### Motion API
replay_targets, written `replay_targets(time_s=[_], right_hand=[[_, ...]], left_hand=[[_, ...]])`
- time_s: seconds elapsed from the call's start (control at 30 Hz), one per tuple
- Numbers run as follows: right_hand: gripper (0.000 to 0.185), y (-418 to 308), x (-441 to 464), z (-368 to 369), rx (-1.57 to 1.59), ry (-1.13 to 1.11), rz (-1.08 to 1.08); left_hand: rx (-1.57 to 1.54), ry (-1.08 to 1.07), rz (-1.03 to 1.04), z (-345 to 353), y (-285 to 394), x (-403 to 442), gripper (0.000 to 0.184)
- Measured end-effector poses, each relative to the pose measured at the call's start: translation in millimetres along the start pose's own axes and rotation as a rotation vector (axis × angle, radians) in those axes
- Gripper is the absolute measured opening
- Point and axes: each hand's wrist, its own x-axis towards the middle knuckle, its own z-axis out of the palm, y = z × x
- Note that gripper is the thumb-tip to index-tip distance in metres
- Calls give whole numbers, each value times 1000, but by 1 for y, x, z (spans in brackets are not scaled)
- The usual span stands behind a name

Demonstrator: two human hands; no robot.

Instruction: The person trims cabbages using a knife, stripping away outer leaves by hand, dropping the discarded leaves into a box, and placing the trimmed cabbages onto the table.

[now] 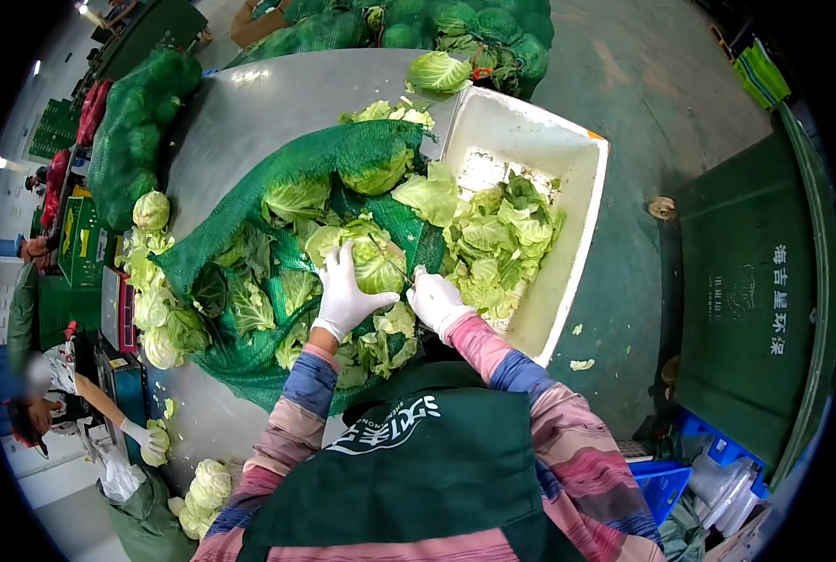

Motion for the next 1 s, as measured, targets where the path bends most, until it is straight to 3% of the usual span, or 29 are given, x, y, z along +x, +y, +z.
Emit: replay_targets(time_s=[0.13,0.2,0.27,0.3,0.4,0.47,0.53,0.63,0.67,0.73,0.77,0.87,0.93,1.0], right_hand=[[33,8,22,-3,6,1,81],[29,6,30,-9,2,-55,129],[31,6,42,-12,-89,-267,278],[31,9,43,-9,-44,-226,303],[29,5,35,-13,7,-192,301],[26,-5,14,-22,374,-218,383],[35,-5,0,-14,692,-270,270],[59,-17,-8,9,840,-241,41],[58,-24,-9,17,821,-207,-50],[58,-50,-17,20,734,-89,-66],[57,-49,-10,44,532,183,-186],[47,-52,-8,51,309,235,-128],[48,-39,1,35,376,155,-73],[50,0,23,29,589,75,195]], left_hand=[[-15,56,-116,7,19,-4,115],[18,29,-143,8,18,0,111],[101,-23,-106,4,32,-9,108],[202,-81,-120,5,41,-18,113],[101,84,-53,19,34,-41,109],[-52,202,74,20,9,-47,109],[-234,225,109,12,-12,-56,108],[-333,210,0,6,-43,-71,106],[-541,190,-114,10,-50,-72,100],[-1133,132,-625,-7,-20,-72,94],[-1049,236,-645,21,-43,-67,91],[-1130,268,-654,18,-40,-77,90],[-1182,266,-699,6,-30,-84,90],[-1145,278,-743,10,-43,-86,88]])
